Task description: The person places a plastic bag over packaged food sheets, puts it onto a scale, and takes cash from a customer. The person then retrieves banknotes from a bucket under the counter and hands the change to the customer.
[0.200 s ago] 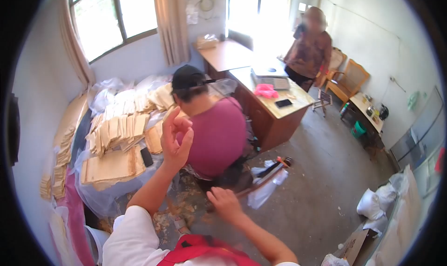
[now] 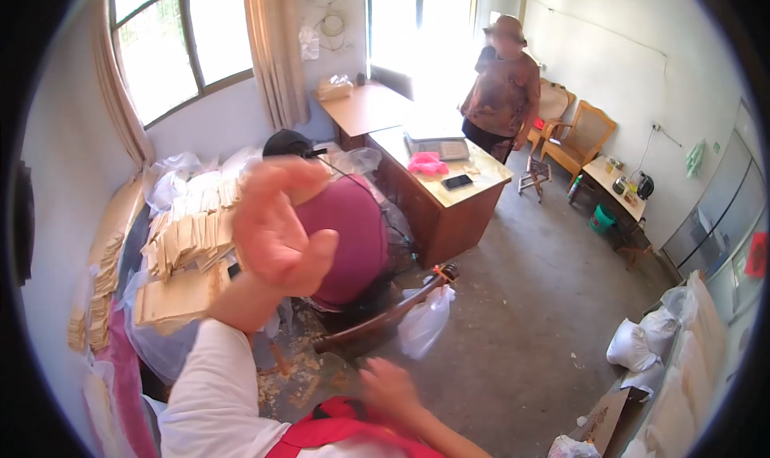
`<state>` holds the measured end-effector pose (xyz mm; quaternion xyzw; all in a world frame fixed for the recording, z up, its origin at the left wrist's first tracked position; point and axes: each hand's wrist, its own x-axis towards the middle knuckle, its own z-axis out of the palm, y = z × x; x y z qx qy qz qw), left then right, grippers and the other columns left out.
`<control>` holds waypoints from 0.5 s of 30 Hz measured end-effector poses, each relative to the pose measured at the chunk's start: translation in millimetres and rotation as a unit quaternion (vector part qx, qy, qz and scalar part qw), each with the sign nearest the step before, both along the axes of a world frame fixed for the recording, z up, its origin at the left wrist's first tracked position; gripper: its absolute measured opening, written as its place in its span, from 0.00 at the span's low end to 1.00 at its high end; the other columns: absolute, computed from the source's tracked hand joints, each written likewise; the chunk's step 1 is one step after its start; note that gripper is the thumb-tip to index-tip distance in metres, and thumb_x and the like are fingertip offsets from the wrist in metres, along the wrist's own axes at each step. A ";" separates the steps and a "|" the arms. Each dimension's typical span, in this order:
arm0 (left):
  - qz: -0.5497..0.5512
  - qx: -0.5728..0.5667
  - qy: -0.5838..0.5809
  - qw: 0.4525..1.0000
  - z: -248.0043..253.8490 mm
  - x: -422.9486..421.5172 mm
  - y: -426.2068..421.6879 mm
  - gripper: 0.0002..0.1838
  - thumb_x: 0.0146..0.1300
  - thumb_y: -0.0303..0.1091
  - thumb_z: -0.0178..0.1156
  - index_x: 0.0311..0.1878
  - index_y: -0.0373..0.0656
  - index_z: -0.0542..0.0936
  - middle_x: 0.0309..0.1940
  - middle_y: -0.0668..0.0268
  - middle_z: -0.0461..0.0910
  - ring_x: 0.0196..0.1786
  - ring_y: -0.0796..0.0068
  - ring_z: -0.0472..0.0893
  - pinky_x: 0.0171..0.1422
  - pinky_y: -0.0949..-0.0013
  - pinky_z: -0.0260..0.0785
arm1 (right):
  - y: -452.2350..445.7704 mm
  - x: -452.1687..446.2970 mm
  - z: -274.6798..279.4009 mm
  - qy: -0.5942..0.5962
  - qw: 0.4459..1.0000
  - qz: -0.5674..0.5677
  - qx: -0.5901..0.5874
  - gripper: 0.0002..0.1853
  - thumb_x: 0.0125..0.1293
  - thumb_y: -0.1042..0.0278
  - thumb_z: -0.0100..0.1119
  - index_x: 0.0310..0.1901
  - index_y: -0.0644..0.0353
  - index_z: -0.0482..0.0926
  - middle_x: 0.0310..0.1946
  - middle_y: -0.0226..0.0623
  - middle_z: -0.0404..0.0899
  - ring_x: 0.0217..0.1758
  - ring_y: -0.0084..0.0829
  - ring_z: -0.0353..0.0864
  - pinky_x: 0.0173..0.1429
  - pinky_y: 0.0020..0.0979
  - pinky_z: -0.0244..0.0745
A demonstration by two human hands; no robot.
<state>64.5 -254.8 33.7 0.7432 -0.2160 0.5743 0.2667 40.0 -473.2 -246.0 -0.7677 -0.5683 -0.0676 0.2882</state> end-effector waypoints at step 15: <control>-0.061 -0.127 0.100 0.985 -41.7 79.3 -66.2 0.34 0.54 0.33 0.63 0.63 0.35 0.64 0.46 0.57 0.75 0.47 0.68 0.75 0.50 0.70 0.69 | -280.0 63.2 -103.9 0.285 0.894 -0.312 -0.151 0.19 0.60 0.59 0.57 0.50 0.61 0.76 0.48 0.49 0.76 0.54 0.48 0.74 0.58 0.41 0.68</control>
